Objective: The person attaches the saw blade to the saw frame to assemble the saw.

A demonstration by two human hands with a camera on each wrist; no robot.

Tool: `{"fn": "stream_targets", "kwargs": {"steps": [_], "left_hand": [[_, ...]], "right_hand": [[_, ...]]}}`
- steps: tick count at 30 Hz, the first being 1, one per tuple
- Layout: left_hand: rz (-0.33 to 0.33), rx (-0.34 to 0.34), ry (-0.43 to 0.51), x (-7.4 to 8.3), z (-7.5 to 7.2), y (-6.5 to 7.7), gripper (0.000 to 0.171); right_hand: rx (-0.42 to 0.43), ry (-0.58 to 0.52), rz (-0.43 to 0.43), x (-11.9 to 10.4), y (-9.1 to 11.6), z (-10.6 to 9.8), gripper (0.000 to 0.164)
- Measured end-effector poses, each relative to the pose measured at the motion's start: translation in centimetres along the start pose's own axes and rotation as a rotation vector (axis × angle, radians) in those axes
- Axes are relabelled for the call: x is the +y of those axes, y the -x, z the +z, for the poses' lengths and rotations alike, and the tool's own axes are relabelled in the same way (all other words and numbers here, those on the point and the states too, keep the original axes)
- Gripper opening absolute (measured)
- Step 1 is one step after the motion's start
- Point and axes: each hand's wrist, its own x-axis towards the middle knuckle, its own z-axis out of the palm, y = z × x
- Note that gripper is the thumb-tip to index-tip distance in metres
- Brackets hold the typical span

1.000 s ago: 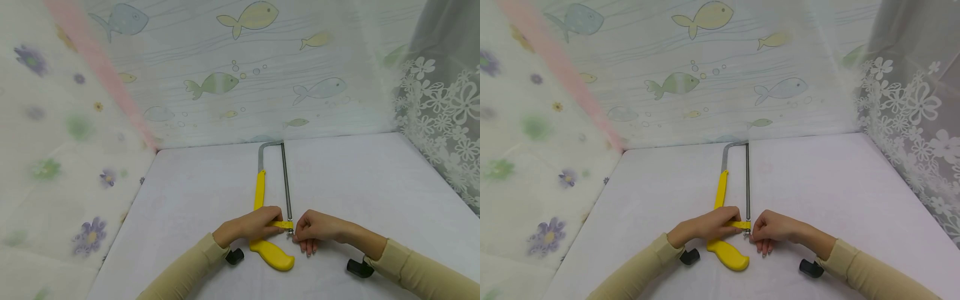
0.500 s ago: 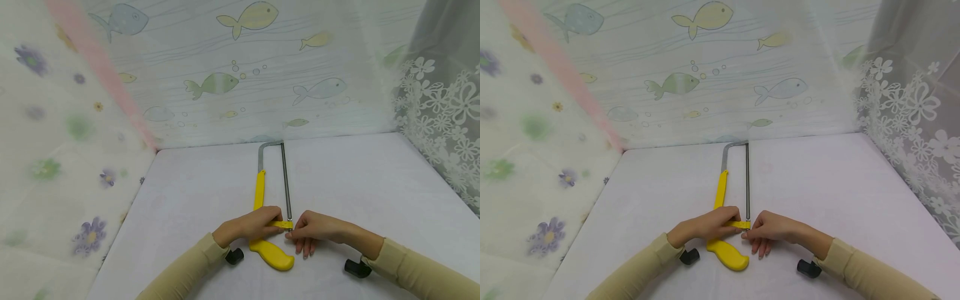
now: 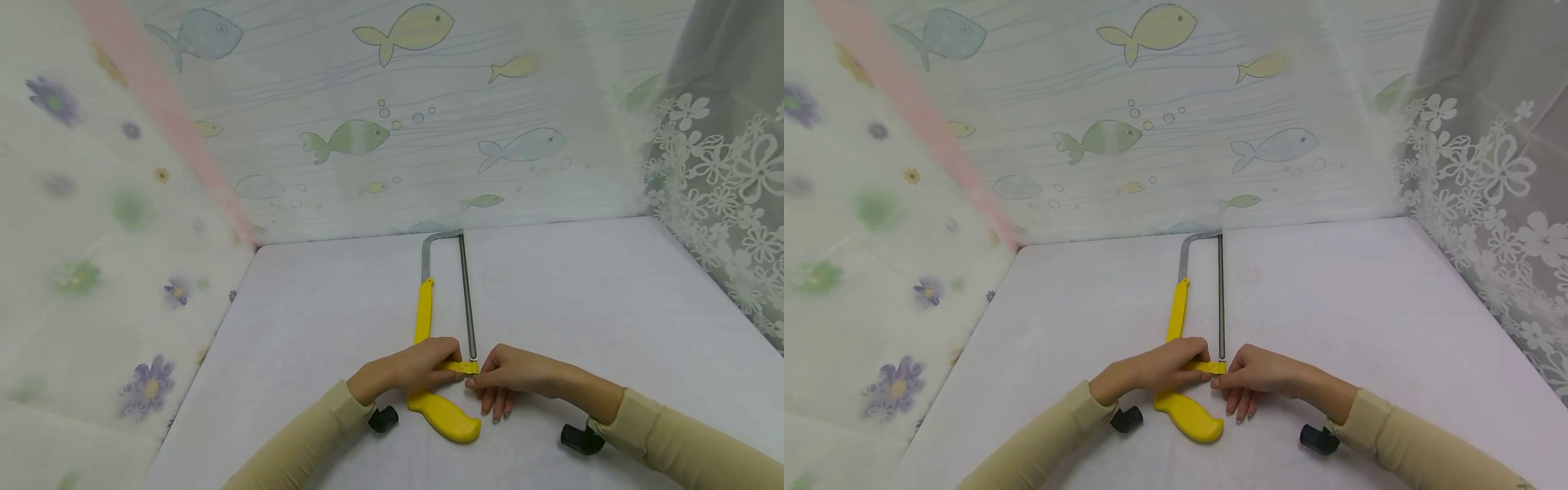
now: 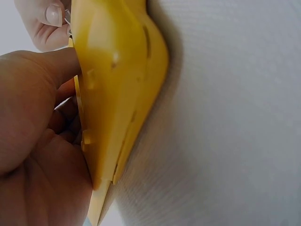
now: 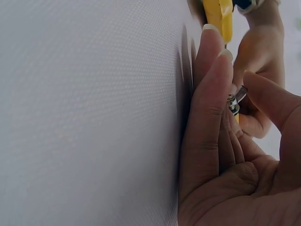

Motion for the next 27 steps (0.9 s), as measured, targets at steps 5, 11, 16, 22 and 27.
{"fn": "stream_targets", "kwargs": {"steps": [5, 11, 16, 22, 27], "left_hand": [[-0.005, 0.0, 0.0, -0.12, 0.1, -0.03, 0.012], [-0.014, 0.002, -0.001, -0.26, 0.16, -0.04, 0.013], [-0.011, 0.005, -0.002, -0.22, 0.19, 0.0, 0.013], [-0.008, 0.005, -0.002, -0.22, 0.21, -0.02, 0.013], [-0.005, 0.004, 0.0, -0.22, 0.18, -0.07, 0.012]], "right_hand": [[0.003, 0.022, -0.011, 0.05, 0.35, -0.28, 0.034], [-0.009, 0.051, -0.044, 0.31, 0.55, -0.84, 0.028], [-0.022, 0.054, -0.065, 0.32, 0.62, -0.95, 0.025], [-0.041, 0.047, -0.069, 0.33, 0.5, -0.88, 0.025], [-0.052, 0.03, -0.071, 0.24, 0.3, -0.74, 0.022]]}}
